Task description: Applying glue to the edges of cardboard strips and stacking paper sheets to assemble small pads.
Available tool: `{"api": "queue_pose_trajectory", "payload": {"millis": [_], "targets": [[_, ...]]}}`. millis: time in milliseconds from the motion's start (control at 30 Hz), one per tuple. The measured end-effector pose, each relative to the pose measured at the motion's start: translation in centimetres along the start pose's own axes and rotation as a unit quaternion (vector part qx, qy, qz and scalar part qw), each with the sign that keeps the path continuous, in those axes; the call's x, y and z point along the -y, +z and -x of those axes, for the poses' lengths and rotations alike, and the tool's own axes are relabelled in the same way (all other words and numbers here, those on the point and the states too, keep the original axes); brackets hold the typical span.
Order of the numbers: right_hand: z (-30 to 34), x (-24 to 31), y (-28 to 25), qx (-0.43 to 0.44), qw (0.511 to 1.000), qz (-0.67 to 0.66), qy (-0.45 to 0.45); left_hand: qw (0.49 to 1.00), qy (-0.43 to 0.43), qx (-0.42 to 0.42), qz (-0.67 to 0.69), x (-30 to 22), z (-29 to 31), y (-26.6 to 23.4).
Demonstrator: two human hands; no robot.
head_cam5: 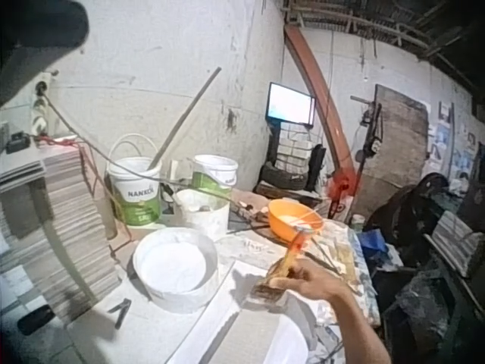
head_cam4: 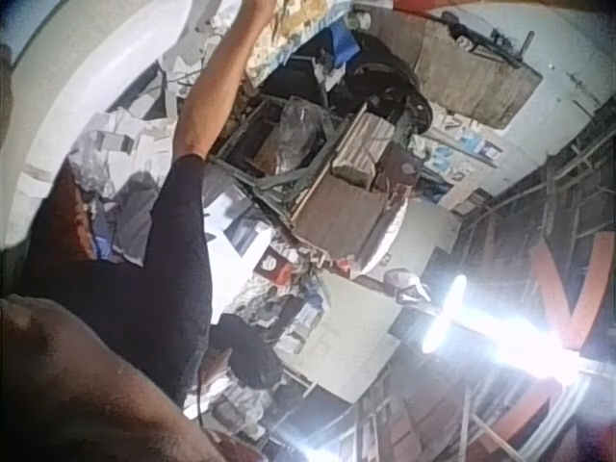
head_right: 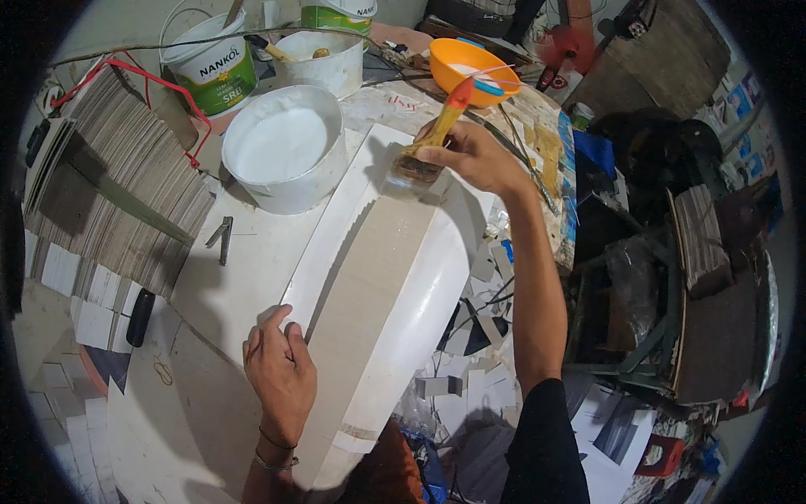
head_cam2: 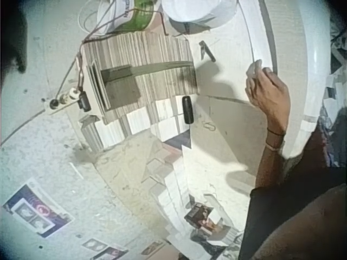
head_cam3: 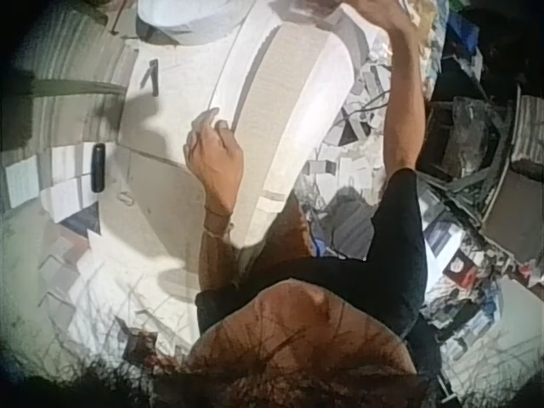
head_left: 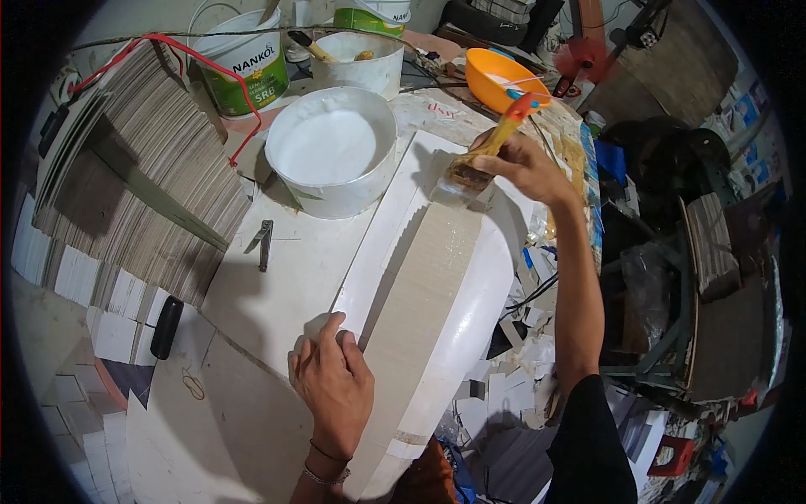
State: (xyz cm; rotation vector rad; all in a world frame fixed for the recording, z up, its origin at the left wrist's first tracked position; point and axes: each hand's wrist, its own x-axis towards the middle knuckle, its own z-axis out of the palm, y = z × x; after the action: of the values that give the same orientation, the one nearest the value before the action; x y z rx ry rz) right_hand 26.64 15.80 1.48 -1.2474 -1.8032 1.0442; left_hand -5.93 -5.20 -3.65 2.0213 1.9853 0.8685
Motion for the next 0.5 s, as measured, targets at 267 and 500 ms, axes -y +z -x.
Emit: {"api": "queue_pose_trajectory", "payload": {"millis": [267,500], "targets": [[3.1,3.6,1.3,-0.261,0.962,0.074,-0.021,1.0,0.007,-0.003,0.003,-0.3,-0.1,0.2],[14.6,9.8,12.5,-0.383,0.915,-0.124,0.006,0.999,-0.023,0.018,0.037,-0.3,-0.3,0.2]]}}
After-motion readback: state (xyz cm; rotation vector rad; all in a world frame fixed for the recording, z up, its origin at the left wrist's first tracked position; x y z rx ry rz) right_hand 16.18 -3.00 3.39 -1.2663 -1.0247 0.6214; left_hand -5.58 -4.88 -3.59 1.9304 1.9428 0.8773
